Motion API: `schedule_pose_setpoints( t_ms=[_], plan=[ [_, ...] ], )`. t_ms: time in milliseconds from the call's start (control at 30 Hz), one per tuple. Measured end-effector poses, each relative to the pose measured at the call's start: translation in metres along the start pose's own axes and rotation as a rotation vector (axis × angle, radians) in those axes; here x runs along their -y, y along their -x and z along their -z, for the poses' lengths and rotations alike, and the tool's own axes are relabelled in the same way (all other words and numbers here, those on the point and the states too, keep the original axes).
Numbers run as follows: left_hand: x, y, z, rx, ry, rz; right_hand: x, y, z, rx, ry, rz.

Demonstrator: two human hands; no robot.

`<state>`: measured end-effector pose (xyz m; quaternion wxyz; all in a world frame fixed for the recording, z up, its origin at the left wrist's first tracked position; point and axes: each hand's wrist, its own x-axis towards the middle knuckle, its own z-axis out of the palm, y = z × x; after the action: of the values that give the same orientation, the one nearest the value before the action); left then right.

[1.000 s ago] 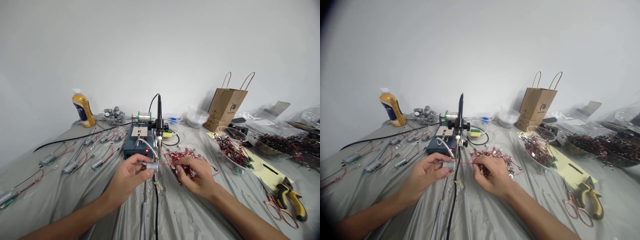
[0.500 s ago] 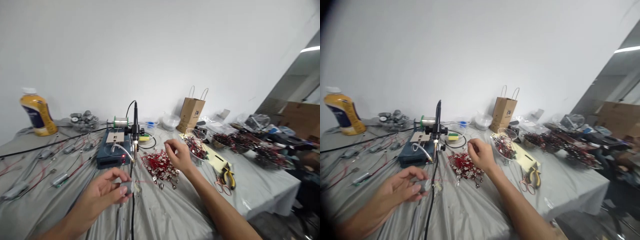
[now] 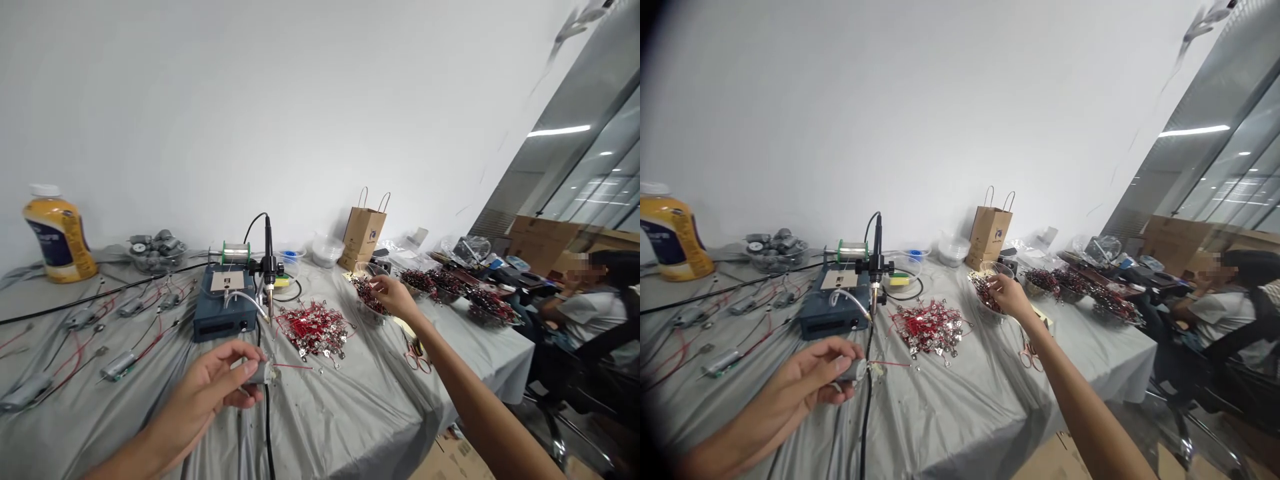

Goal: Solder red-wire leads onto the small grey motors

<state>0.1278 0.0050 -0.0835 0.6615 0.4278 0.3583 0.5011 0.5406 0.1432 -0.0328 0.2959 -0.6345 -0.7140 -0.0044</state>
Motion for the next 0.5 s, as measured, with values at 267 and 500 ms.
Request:
schedule_pose_setpoints(
  t_ms=[267,500],
  plan=[
    [0.000,-0.001,0.007,0.062,-0.046,0.028,0.003,-0.010,0.027,-0.170,0.101,0.025],
    [-0.001,0.000,0.006,0.085,-0.042,0.044,0.004,-0.016,0.030,-0.230,0.151,0.066]
  ],
)
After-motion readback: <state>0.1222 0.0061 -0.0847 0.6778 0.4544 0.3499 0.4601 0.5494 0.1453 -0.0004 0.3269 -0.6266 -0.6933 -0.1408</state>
